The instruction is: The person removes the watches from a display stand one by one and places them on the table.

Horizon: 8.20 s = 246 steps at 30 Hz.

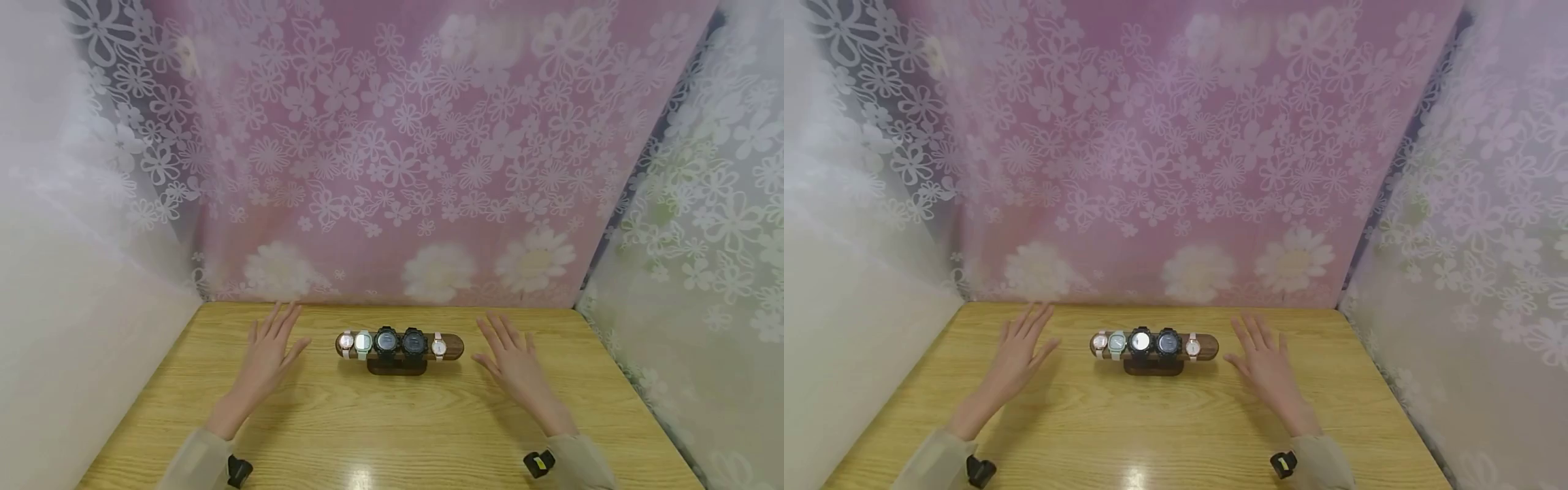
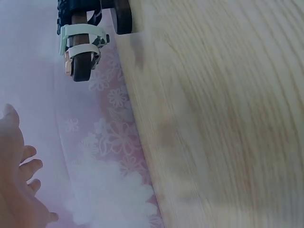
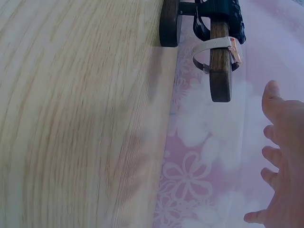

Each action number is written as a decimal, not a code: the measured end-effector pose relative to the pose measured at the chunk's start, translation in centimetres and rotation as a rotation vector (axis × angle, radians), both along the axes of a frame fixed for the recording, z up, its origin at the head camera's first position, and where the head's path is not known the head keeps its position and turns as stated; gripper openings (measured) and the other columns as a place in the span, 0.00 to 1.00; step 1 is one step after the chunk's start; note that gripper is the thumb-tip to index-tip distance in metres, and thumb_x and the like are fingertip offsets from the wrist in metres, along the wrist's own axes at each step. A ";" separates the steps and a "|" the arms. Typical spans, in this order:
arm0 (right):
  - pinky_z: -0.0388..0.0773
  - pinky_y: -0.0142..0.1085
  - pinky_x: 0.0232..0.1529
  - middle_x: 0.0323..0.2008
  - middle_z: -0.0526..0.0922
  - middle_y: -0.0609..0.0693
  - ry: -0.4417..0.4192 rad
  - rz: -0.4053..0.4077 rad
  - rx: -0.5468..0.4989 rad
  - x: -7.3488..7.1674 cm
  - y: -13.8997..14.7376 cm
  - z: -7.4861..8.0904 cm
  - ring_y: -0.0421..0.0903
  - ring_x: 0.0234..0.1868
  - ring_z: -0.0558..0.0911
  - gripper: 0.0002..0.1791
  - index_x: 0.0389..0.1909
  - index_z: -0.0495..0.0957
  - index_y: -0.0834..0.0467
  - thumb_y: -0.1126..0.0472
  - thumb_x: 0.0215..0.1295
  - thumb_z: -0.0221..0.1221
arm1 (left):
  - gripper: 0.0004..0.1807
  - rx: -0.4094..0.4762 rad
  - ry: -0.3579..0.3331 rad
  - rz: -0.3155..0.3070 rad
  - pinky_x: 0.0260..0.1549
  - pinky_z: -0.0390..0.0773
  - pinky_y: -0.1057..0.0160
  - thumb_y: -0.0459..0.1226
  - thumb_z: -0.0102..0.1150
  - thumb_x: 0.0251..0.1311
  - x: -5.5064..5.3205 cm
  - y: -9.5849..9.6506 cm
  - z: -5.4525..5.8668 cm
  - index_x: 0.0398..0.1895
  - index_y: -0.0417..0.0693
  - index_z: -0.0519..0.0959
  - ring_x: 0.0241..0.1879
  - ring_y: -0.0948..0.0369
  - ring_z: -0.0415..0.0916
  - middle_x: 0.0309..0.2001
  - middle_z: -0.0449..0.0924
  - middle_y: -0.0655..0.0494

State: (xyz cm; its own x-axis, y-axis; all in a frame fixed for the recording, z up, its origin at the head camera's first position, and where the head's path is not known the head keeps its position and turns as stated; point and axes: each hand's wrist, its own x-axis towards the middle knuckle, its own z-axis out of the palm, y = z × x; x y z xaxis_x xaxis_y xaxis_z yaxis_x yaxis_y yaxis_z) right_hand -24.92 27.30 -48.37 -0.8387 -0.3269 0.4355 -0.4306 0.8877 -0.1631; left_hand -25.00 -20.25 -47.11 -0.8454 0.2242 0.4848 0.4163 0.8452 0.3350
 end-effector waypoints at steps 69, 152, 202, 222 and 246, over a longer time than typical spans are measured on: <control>0.58 0.69 0.69 0.77 0.61 0.52 0.014 0.073 0.148 0.6 -4.4 -2.0 0.56 0.76 0.62 0.45 0.78 0.60 0.56 0.46 0.65 0.66 | 0.36 -0.163 0.011 -0.170 0.71 0.57 0.34 0.55 0.69 0.55 -3.6 5.4 -2.7 0.65 0.49 0.77 0.58 0.45 0.79 0.60 0.82 0.48; 0.62 0.70 0.66 0.76 0.62 0.56 0.014 0.108 0.104 0.5 -4.4 -2.1 0.58 0.75 0.63 0.45 0.79 0.59 0.57 0.50 0.65 0.67 | 0.29 -0.409 0.063 -0.347 0.56 0.78 0.45 0.56 0.74 0.46 4.2 5.9 -5.4 0.53 0.58 0.84 0.46 0.58 0.82 0.45 0.84 0.61; 0.59 0.68 0.69 0.78 0.59 0.56 -0.054 0.098 0.107 0.6 -4.5 -1.8 0.59 0.77 0.60 0.45 0.80 0.56 0.56 0.48 0.68 0.65 | 0.16 -0.173 -0.052 -0.493 0.48 0.84 0.58 0.49 0.70 0.59 3.5 6.3 -3.9 0.48 0.57 0.86 0.42 0.65 0.84 0.46 0.87 0.63; 0.59 0.68 0.69 0.79 0.56 0.53 -0.072 0.087 0.118 0.6 -4.5 -1.8 0.57 0.78 0.59 0.44 0.80 0.56 0.56 0.48 0.68 0.64 | 0.05 -0.187 -0.096 -0.330 0.25 0.77 0.75 0.36 0.75 0.54 3.1 6.3 -4.4 0.33 0.50 0.87 0.25 0.71 0.79 0.30 0.87 0.61; 0.63 0.69 0.66 0.76 0.62 0.58 0.002 0.116 0.097 0.5 -4.5 -1.9 0.61 0.75 0.63 0.45 0.79 0.59 0.58 0.50 0.66 0.66 | 0.04 -0.220 -0.049 -0.207 0.15 0.68 0.72 0.36 0.73 0.57 3.2 6.6 -4.1 0.32 0.50 0.86 0.20 0.68 0.73 0.27 0.80 0.61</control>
State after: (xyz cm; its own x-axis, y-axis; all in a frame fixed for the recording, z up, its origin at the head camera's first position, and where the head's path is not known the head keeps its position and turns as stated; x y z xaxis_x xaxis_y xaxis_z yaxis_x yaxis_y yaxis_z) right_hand -24.40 22.80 -50.29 -0.7920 -0.4622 0.3988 -0.5314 0.8436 -0.0775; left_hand -21.81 -13.69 -51.24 -0.7920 0.4891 0.3653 0.5751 0.7985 0.1778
